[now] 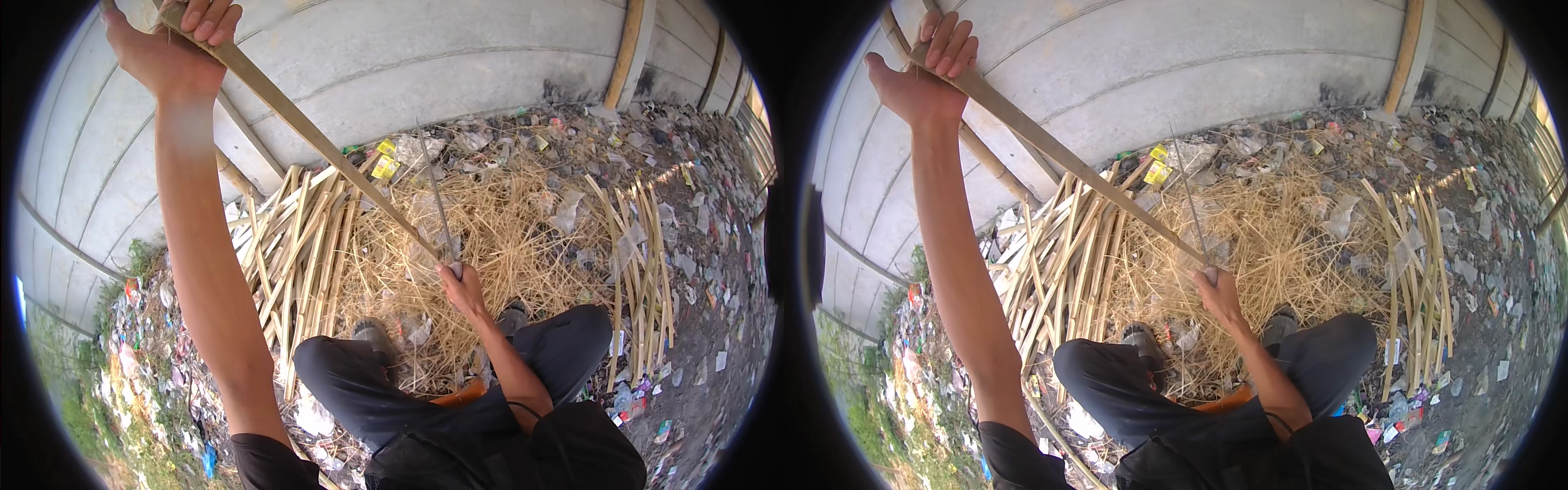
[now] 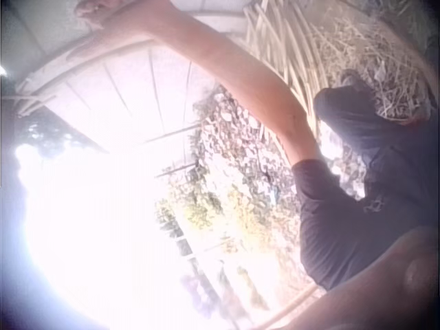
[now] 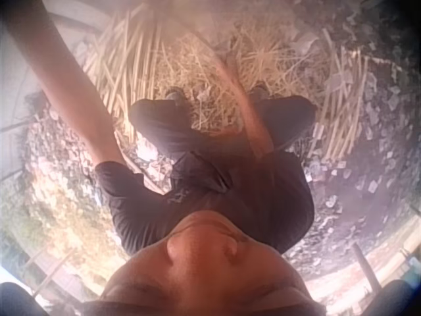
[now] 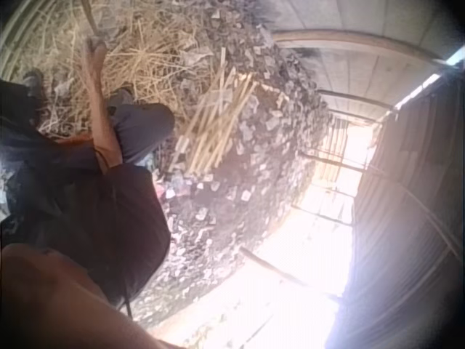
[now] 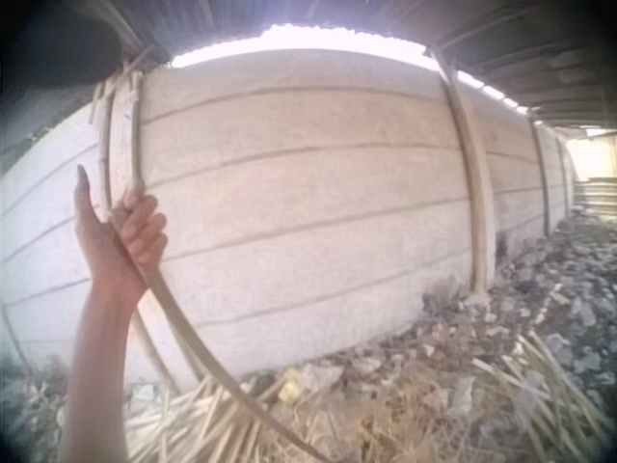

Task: The person sits on the ground and uses a machete to split a long bamboo pole into thin strips. They then use a utility knife to further refine the strips, smoothing the edges and removing excess material. The finished strips are placed in a pile nearby.

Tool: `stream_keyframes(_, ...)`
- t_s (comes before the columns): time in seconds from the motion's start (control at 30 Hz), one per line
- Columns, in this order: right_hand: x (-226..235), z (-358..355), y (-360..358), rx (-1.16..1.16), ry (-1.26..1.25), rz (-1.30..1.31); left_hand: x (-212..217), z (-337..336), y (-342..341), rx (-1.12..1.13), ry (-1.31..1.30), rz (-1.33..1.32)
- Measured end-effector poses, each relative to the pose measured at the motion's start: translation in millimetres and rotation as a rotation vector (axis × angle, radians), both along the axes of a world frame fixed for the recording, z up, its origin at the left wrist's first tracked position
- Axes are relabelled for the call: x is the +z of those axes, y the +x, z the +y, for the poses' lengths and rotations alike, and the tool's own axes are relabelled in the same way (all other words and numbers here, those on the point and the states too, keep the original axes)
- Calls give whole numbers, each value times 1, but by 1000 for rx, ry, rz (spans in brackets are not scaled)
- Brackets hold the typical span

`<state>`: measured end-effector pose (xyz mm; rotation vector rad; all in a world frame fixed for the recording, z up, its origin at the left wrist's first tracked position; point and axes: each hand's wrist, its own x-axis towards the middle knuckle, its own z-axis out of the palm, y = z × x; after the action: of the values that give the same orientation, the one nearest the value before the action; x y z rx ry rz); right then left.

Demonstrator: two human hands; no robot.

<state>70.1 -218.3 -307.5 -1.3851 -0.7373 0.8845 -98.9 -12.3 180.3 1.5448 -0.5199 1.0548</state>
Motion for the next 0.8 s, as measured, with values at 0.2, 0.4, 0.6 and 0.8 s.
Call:
stream_keyframes(0.2,-20,3,-28,118,-127,-5,4,-26,21,340,-187,-99)
stream_keyframes(0.4,-4,2,-30,139,-148,17,13,50,-3,-197,-177,96)
stream_keyframes(0.6,27,3,-37,54,126,24,0,1,18,97,-170,-21)
stream_keyframes(0.8,-49,5,-23,161,-300,181,-6,-62,34,613,-173,-123)
